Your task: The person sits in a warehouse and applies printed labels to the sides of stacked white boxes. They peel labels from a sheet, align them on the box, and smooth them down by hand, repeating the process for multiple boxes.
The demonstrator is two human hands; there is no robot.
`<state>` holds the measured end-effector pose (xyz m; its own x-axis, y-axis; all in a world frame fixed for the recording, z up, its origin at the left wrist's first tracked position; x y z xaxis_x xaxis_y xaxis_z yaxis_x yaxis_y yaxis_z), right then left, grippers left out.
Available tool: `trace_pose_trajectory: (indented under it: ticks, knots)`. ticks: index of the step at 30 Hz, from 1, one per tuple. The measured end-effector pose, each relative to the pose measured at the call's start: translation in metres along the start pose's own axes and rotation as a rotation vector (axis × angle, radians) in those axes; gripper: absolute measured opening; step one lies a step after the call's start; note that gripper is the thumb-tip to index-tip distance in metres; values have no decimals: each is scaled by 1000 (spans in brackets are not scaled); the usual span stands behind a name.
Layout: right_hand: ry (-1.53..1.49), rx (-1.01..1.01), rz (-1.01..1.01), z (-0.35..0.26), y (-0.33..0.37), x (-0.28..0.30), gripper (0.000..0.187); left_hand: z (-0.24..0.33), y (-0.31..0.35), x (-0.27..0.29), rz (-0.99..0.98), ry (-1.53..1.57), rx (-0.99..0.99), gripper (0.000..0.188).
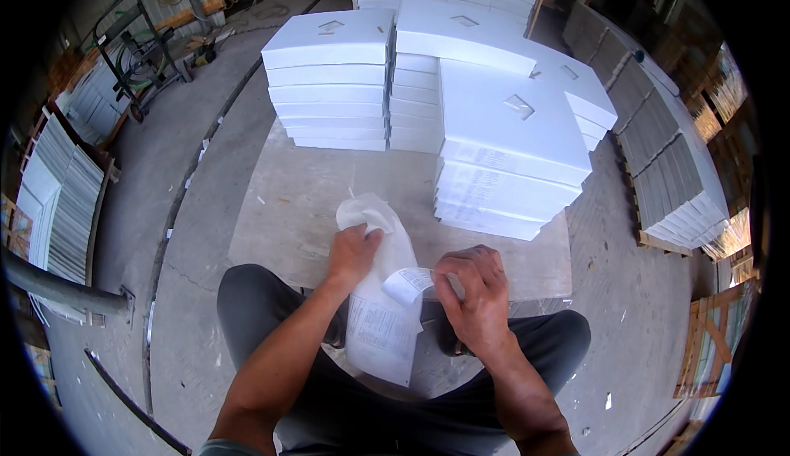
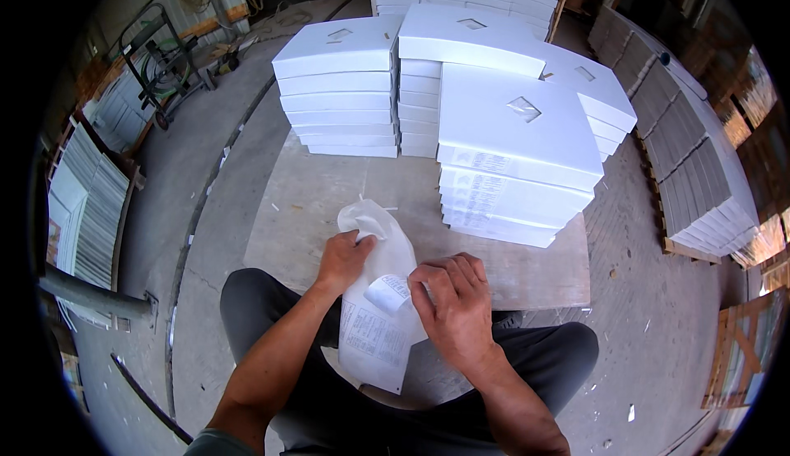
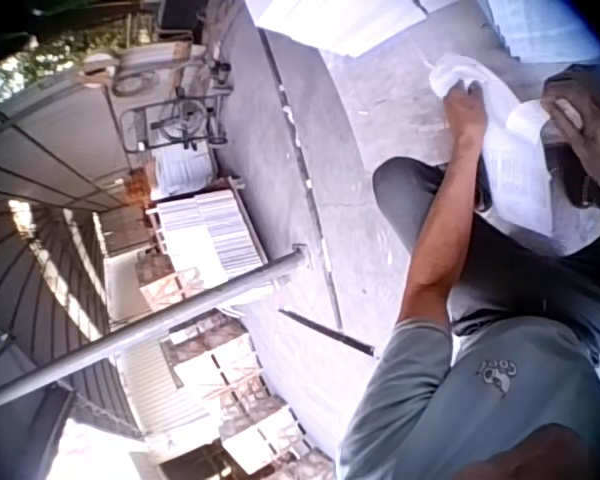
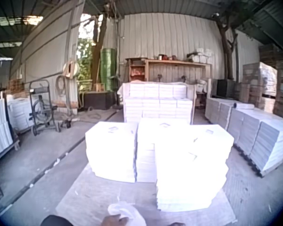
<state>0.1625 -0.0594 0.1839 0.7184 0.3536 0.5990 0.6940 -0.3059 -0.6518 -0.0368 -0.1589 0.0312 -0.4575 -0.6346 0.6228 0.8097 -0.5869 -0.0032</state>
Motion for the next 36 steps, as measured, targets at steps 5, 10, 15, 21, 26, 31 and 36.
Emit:
trace_pose_trajectory:
  ticks: [5,10,15,21,26,31,36]
  knots:
    - [-62,-299,127,45,4,13,17,-2,-7,7,107,-249,-18,41]
    - [-124,-631,260,92,13,31,9,-24,-29,14,165,-371,115,44]
    - [-114,-734,300,124,29,33,11,-91,-55,18,312,-349,297,42]
    - [-8,-765,267,153,53,27,13,-42,-30,1,364,-277,39,45]
    - [-61,-855,193,167,70,1,15,-7,17,-83,-427,445,187,45]
    - [-122,-915,168,179,84,-17,17,10,42,-128,-620,645,258,42]
    - [-175,-973,133,201,100,-31,18,7,37,-144,-579,712,337,30]
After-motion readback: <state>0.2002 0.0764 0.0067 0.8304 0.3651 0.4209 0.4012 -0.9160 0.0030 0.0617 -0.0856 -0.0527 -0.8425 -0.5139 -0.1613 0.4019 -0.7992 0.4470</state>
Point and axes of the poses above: each hand's wrist, its own y-axis away from the middle knuckle, its own x-axis out of the back of the hand, z = x × y, the point moved 5 cm from there along -y, towards the middle knuckle, and after that the axes turned 2 degrees about z, right-handed, at the moved point
